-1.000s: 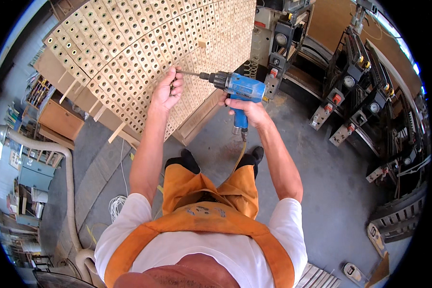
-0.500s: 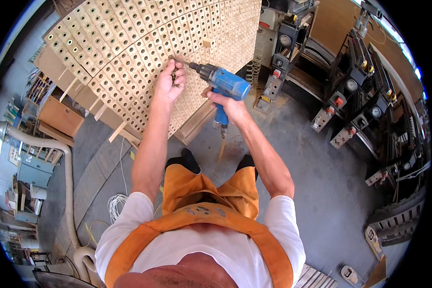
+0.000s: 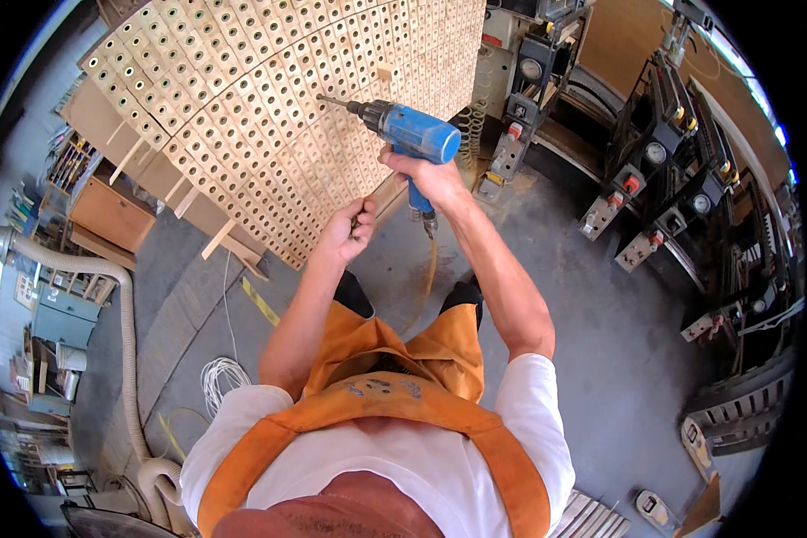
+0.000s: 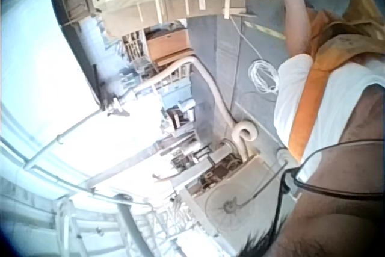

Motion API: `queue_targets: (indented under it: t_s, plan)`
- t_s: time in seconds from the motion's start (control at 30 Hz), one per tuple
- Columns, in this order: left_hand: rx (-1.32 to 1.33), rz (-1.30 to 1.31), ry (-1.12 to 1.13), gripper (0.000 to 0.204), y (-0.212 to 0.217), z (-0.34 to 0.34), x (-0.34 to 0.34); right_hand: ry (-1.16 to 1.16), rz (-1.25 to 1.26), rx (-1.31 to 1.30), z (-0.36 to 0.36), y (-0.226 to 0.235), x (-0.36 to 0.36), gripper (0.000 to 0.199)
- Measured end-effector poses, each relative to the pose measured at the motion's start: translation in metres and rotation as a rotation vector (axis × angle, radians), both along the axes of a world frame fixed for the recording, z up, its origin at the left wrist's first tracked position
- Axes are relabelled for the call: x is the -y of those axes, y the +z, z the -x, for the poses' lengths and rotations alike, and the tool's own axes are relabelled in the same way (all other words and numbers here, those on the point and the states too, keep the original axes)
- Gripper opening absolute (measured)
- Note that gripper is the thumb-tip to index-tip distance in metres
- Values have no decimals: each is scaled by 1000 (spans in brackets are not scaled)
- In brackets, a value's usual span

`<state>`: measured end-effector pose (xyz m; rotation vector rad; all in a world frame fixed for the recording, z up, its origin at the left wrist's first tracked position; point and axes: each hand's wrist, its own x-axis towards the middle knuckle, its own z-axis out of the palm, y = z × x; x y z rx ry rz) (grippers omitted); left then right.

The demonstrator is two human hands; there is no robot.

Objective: The person uses a blue pneumatic drill to drive screws into a large, curved wooden panel with a grid of pre-drilled holes. The person holds the panel steady with one hand while operating the drill with the other, systematically working through the holes.

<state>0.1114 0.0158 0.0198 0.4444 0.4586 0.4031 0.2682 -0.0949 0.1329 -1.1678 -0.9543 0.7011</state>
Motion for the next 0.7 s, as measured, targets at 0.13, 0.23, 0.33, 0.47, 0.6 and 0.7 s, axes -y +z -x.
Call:
queue_targets:
  t_s: [0.13, 0.23, 0.33, 0.47, 0.6, 0.7]
  plan:
    - [-35, -89, 7, 21, -2, 12, -2, -12, -23, 62, -1, -1, -2, 16]
    - [-19, -153, -7, 21, 9, 16, -9, -14, -24, 80, -1, -2, -2, 16]
    - [-86, -209, 52, 21, 31, 14, -5, 12, 3, 47, 0, 0, 0, 17]
    - [-31, -286, 51, 22, 46, 12, -17, 31, 4, 34, -3, -4, -2, 20]
    - [55, -364, 130, 19, 68, 8, -36, 40, 8, -28, 2, -4, 0, 23]
    - [95, -342, 244, 18, 88, 2, -52, 8, 12, 81, 2, -8, -1, 24]
